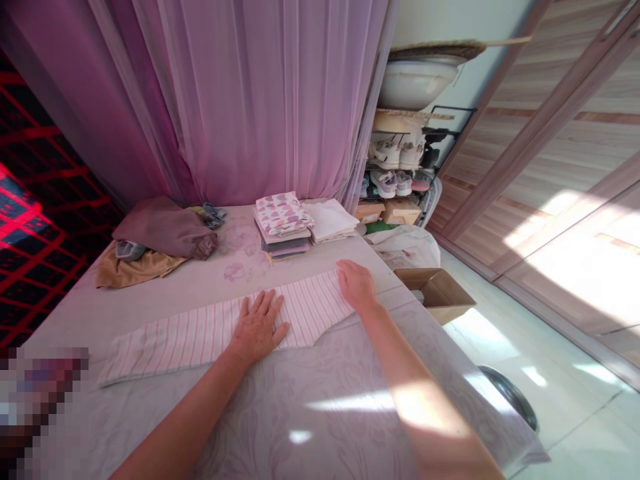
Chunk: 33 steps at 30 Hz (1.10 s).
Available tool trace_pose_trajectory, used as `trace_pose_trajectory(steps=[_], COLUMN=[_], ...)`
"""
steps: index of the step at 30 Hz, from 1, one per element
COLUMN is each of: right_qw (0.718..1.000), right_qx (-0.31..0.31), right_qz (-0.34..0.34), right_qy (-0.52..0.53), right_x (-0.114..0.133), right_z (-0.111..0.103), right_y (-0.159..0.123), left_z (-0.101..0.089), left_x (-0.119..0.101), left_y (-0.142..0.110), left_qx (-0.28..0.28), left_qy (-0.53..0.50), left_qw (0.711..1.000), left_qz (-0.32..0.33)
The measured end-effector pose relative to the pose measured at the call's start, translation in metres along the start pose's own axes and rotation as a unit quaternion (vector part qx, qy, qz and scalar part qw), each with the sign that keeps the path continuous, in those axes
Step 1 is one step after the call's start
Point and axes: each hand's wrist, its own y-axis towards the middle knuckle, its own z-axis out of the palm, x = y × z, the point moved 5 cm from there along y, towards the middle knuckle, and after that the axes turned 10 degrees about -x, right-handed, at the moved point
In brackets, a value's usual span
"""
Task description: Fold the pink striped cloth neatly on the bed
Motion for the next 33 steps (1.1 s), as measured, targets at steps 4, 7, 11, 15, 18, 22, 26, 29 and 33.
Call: trace_pose_trajectory(steps=[4,7,11,15,18,22,26,29,33], right_qw=[0.977,0.984,0.984,0.983,0.986,0.993,0.990,0.987,0.983], right_qx=[0.114,0.135,0.154,0.168,0.152,0.063,-0.012,-0.053,-0.048], right_qz=[-0.172,-0.120,-0.052,-0.044,-0.047,-0.096,-0.101,-0.096,-0.119], right_qy=[0.053,-0.009,-0.067,-0.064,-0.042,0.037,0.093,0.118,0.132], right_x=[0.036,0.023,0.000,0.003,0.016,0.031,0.025,0.022,0.033], right_z=[0.020,0.029,0.033,0.030,0.023,0.015,0.014,0.010,0.002], right_y=[-0.036,-0.036,-0.021,-0.017,-0.025,-0.048,-0.072,-0.087,-0.102], left_z=[0.002,0.003,0.001,-0.002,-0.004,-0.006,-0.003,-0.001,-0.001], left_x=[0.001,0.001,0.001,0.000,0.000,0.000,0.001,0.002,0.002], left_y=[0.000,0.000,0.001,0.002,0.002,0.002,0.003,0.004,0.003], left_qx=[-0.004,-0.007,-0.007,0.021,0.031,0.032,0.060,0.080,0.075], left_qy=[0.004,0.003,0.008,0.014,0.013,0.006,0.005,0.002,-0.002], left_qw=[1.000,1.000,1.000,1.000,0.999,0.999,0.998,0.997,0.997], left_qz=[0.004,0.008,0.004,-0.001,-0.002,-0.002,-0.013,-0.019,-0.024])
